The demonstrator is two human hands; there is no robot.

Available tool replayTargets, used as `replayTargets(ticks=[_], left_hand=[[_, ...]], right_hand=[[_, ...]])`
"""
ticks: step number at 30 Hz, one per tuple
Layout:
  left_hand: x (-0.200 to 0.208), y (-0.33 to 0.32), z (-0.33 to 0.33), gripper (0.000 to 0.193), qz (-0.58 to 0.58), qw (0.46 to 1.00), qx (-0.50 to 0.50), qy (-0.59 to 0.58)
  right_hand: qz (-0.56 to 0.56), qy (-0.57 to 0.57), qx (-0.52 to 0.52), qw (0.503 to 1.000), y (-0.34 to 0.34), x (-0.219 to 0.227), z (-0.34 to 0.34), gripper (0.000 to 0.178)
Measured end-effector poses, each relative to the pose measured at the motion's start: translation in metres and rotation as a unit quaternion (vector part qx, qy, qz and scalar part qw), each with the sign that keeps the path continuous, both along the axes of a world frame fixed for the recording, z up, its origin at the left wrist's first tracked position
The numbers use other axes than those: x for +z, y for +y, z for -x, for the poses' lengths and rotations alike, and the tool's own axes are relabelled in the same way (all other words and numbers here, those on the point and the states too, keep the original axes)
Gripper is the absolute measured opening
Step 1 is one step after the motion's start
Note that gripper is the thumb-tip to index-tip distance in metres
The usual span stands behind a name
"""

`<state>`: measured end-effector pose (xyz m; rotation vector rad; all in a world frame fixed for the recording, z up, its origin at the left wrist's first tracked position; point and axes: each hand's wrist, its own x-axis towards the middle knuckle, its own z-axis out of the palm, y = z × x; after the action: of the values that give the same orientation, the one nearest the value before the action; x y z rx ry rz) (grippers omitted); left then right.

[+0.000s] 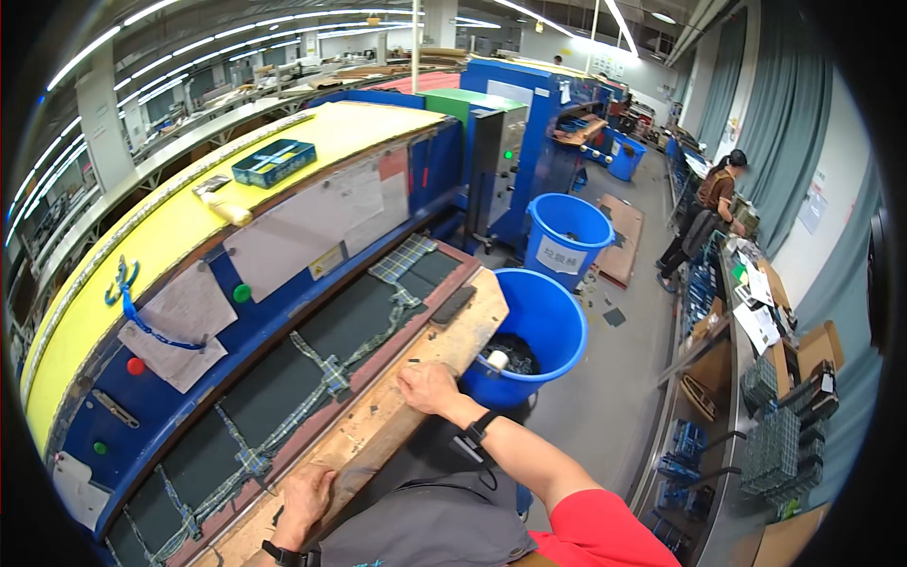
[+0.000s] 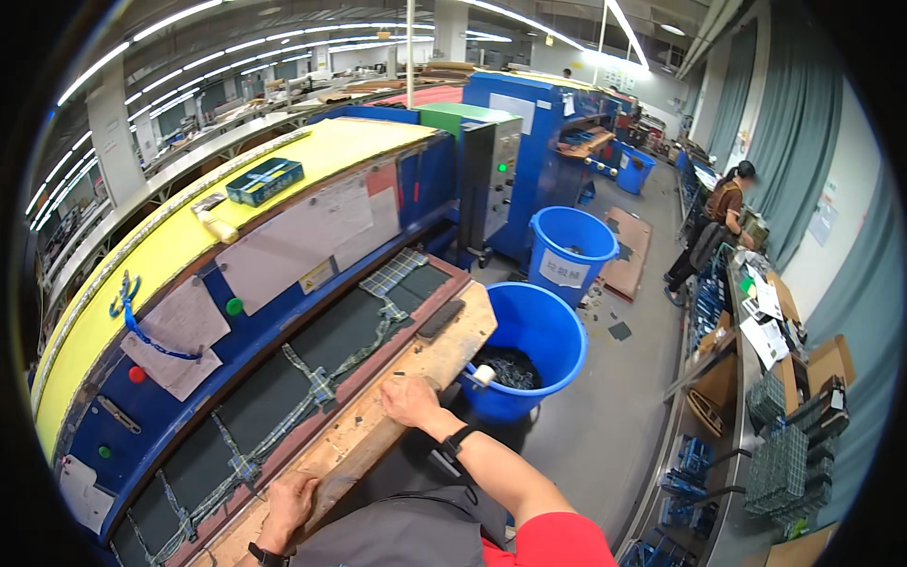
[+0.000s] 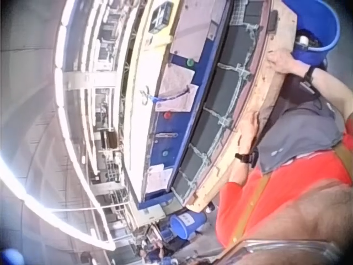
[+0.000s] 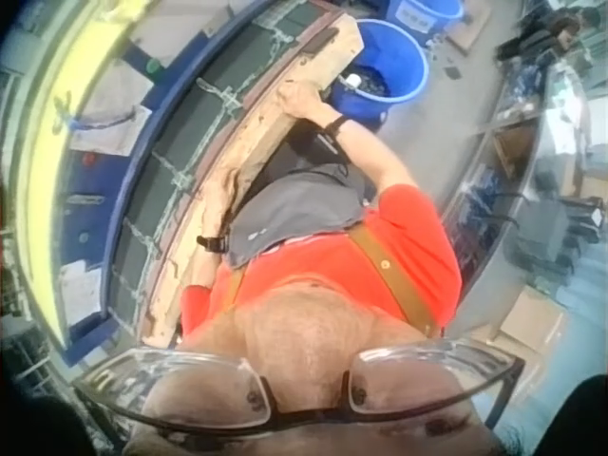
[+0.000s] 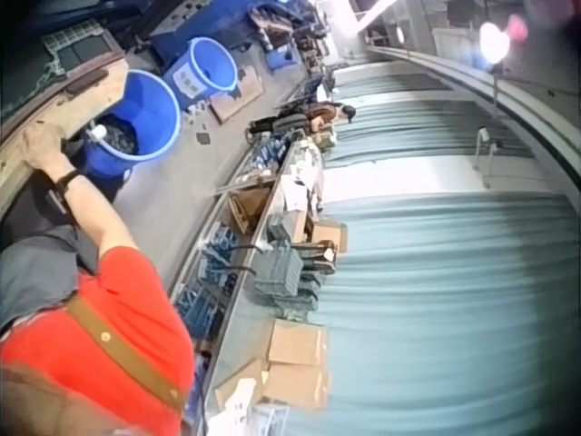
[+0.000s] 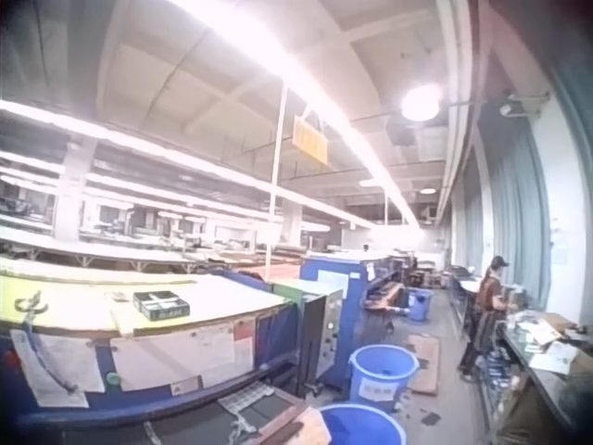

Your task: The recorder positions a metal cutting die on plaid fabric material, uses a mallet to pound the die through the material on an industrial cutting table, and then trims the fabric with scissors.

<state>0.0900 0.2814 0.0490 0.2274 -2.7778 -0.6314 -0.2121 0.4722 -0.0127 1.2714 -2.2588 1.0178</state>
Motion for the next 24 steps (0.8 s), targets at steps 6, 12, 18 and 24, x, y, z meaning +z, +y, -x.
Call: replayTargets(ticks=[6,12,18,24], left_hand=[[-0.008,0.008,-0.003,0.014,0.061,0.997,0.044,0.013],[-0.027,0.02,0.001,0.017,0.132,0.986,0.101,0.034],[-0.041,0.032,0.011,0.014,0.151,0.963,0.221,0.024],[-0.046,0.034,0.017,0.019,0.183,0.939,0.287,0.05]], right_hand=[[0.0,-0.019,0.021,1.0,-0.009,-0.017,0.005,0.017],[-0.052,-0.067,0.057,0.995,0.0,-0.007,0.007,0.016],[-0.065,-0.145,0.179,0.971,0.009,-0.003,0.02,0.017],[-0.125,-0.224,0.267,0.929,0.012,0.015,0.034,0.02]])
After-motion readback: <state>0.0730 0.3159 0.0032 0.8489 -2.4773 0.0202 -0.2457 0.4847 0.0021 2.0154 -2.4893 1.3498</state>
